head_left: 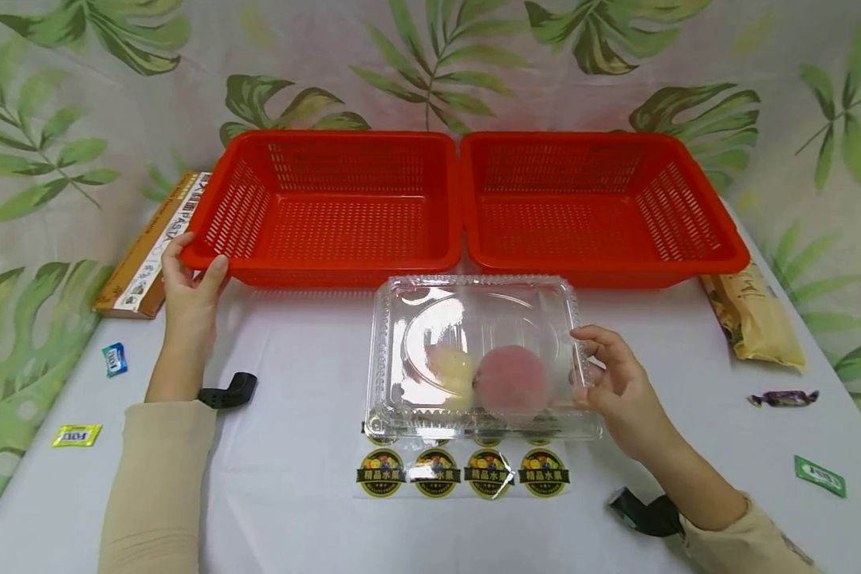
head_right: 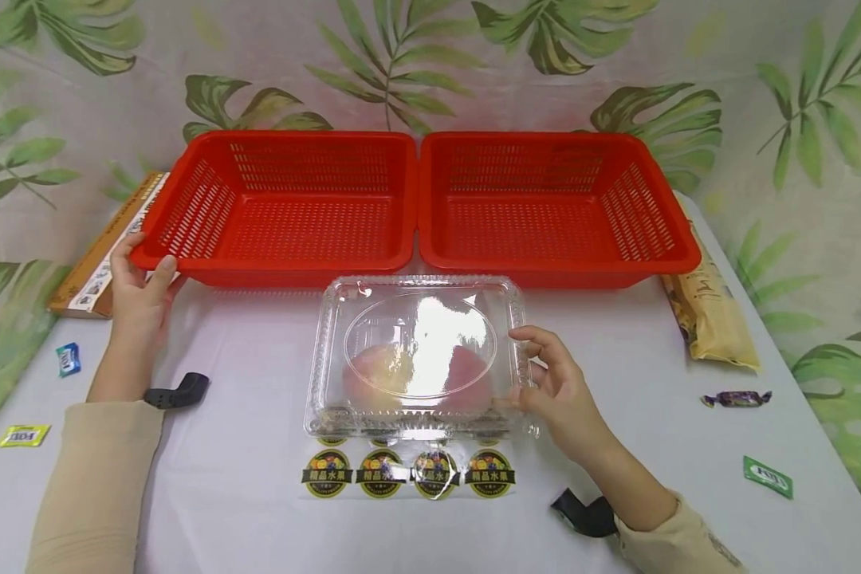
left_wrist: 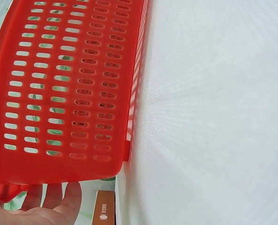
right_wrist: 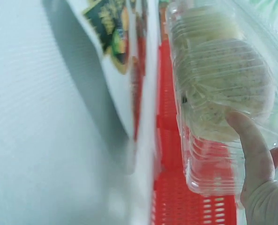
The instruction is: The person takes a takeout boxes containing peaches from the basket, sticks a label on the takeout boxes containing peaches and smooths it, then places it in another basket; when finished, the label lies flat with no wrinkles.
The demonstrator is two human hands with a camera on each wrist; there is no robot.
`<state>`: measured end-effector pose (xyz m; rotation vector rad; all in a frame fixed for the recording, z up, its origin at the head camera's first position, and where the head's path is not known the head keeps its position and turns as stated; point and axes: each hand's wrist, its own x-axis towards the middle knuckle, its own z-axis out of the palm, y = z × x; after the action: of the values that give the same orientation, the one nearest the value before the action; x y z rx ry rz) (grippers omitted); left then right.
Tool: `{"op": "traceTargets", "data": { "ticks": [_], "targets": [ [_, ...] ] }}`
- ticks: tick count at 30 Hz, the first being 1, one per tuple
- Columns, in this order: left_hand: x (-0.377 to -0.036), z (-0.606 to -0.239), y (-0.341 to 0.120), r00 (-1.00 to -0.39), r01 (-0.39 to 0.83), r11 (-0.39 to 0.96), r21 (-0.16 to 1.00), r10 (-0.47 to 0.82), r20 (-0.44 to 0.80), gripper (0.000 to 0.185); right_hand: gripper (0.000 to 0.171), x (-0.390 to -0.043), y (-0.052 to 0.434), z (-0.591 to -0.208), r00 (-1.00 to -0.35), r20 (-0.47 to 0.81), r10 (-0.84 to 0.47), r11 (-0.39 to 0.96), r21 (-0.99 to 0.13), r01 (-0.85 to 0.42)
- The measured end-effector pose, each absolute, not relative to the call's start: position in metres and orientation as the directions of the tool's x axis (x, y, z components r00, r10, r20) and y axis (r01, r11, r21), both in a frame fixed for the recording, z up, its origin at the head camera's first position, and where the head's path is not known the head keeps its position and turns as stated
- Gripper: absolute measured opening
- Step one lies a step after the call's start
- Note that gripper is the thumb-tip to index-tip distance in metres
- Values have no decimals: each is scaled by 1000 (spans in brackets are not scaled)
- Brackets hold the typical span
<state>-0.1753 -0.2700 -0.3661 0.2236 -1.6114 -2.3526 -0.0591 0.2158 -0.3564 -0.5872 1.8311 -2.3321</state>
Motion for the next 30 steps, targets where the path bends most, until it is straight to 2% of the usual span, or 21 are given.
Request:
{"op": "traceTargets", "data": {
  "ticks": [4, 12, 22, 25, 30],
  "targets": [
    [-175, -365, -270, -950, 147, -351, 925, -310, 33, 60, 60, -65, 213, -365, -913, 204, -354, -241, -963, -121],
    [-175, -365, -269, -949, 141, -342, 929, -313, 29, 61, 56, -75, 207, -373, -944, 117, -309, -126, -989, -81],
    [-174, -365, -267, -948, 164, -327, 931, -315, 56, 61, 51, -85, 207, -375, -945, 46, -324, -105, -994, -12],
    [-173, -363, -265, -943, 160, -318, 935, -328, 50, 62, 54, -86, 211, -374, -940, 5, -340, -49, -999, 12],
    [-163, -356, -259, -921, 72, -140, 988, -390, 12, 68, 56, -83, 219, -369, -944, -30, -329, 130, -991, -14]
  ]
}}
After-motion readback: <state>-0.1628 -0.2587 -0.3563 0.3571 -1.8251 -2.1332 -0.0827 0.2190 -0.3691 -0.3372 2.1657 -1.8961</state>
